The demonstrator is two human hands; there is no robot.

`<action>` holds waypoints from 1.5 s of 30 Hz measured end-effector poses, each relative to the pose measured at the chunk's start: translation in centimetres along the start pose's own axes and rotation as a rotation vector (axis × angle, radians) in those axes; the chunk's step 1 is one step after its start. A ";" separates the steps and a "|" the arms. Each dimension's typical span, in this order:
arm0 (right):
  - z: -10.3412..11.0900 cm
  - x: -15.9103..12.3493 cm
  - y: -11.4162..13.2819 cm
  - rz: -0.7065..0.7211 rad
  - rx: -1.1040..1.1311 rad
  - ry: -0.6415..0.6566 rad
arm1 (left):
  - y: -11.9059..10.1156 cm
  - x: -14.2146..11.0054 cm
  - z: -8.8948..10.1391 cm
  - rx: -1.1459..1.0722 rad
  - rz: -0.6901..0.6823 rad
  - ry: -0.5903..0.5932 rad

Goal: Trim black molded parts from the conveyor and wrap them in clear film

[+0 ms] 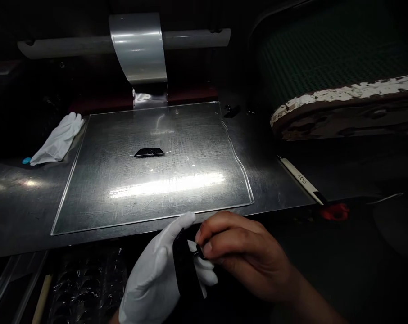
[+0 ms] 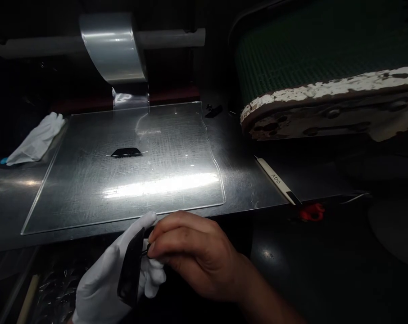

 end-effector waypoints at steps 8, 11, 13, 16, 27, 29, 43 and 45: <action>-0.5 -0.9 0.0 -0.002 -0.024 0.099 | 0.3 0.3 -0.4 -0.001 -0.045 0.153; -0.9 -1.2 -0.2 -0.011 -0.049 0.137 | 0.6 0.3 -0.6 0.008 -0.012 0.209; -1.2 -1.5 -0.5 -0.028 -0.071 0.160 | 0.7 0.2 -0.3 0.017 0.002 0.186; -1.1 -1.8 -1.1 -0.093 -0.067 0.121 | 0.6 0.0 0.1 0.022 0.000 0.129; -3.3 -5.0 -6.4 -0.888 0.416 0.005 | -0.2 -0.3 0.6 0.289 0.157 0.001; -3.5 -5.3 -6.7 -0.897 0.416 -0.020 | 0.0 -0.4 1.2 0.302 0.189 -0.050; -2.3 -1.4 -1.7 -0.106 -0.563 0.140 | -2.0 -1.0 4.5 0.587 0.149 -0.658; -2.9 -1.7 -0.7 0.069 -0.693 0.162 | -1.8 -1.3 4.6 0.576 0.139 -0.683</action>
Point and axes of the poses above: each hand's wrist, its own x-axis towards the middle knuckle, its own z-axis out of the back of the hand, y = z × x, the point moved 9 cm from there along x, towards the middle knuckle, and after that the axes turned 13 degrees about z, right-handed, at the moved point
